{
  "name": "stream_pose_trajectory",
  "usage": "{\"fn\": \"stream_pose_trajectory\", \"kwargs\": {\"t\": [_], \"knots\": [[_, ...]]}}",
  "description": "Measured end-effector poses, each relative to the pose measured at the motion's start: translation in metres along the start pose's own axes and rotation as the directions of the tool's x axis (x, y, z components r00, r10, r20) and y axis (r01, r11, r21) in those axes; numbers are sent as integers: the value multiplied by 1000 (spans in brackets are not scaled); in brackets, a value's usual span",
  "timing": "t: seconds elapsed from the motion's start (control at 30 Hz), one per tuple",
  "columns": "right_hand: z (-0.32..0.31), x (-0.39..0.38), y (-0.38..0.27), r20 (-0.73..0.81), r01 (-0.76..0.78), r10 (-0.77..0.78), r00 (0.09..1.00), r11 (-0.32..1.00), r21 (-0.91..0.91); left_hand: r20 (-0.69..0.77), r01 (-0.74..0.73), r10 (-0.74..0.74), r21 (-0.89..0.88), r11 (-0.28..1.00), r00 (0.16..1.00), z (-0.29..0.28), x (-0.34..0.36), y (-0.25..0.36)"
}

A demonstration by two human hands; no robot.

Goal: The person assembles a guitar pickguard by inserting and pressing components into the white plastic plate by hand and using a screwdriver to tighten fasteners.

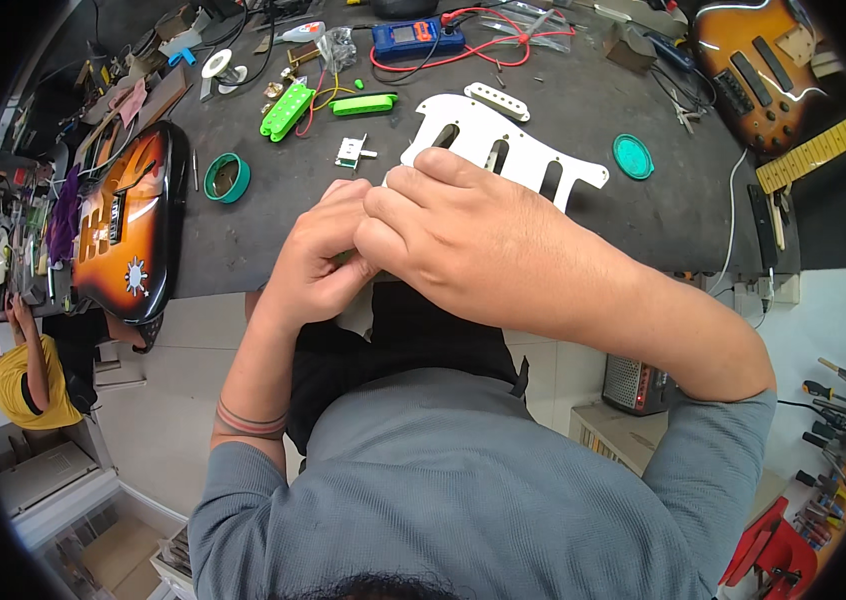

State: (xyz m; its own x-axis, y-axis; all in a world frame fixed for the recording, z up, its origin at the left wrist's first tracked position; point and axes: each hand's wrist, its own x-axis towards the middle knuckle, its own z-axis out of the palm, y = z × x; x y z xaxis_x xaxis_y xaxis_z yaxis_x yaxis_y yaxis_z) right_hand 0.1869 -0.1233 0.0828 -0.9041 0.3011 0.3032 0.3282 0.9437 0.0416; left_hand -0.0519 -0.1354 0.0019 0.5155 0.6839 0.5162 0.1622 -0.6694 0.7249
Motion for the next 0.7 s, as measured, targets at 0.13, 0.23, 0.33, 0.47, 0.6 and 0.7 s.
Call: {"fn": "stream_pose_trajectory", "kwargs": {"t": [0.13, 0.23, 0.33, 0.47, 0.6, 0.7], "knots": [[3, 2, 6, -79, -36, 42, 996, 996, 76, -94, 60, -59, 6, 998, 994, 8, 2, 2], [-7, 5, 6, -10, -215, 215, 977, 975, -54, -118, 134, -134, -7, 991, 984, 6, 2, 1], [-8, 4, 2, 80, -221, 222, 972, 975, -29, -114, 181, -179, 10, 983, 977, 6, 5, 1], [2, 2, 7, -67, -99, 97, 993, 995, -31, -129, 203, -204, -22, 979, 970, 6, 6, 4], [-8, -6, 3, 33, -61, 64, 997, 995, -80, -83, 164, -158, 69, 984, 984, 2, -1, 9], [-7, -7, 3, 17, -47, 48, 999, 996, -71, -17, 74, -72, 226, 971, 997, 1, -4, 10]]}}
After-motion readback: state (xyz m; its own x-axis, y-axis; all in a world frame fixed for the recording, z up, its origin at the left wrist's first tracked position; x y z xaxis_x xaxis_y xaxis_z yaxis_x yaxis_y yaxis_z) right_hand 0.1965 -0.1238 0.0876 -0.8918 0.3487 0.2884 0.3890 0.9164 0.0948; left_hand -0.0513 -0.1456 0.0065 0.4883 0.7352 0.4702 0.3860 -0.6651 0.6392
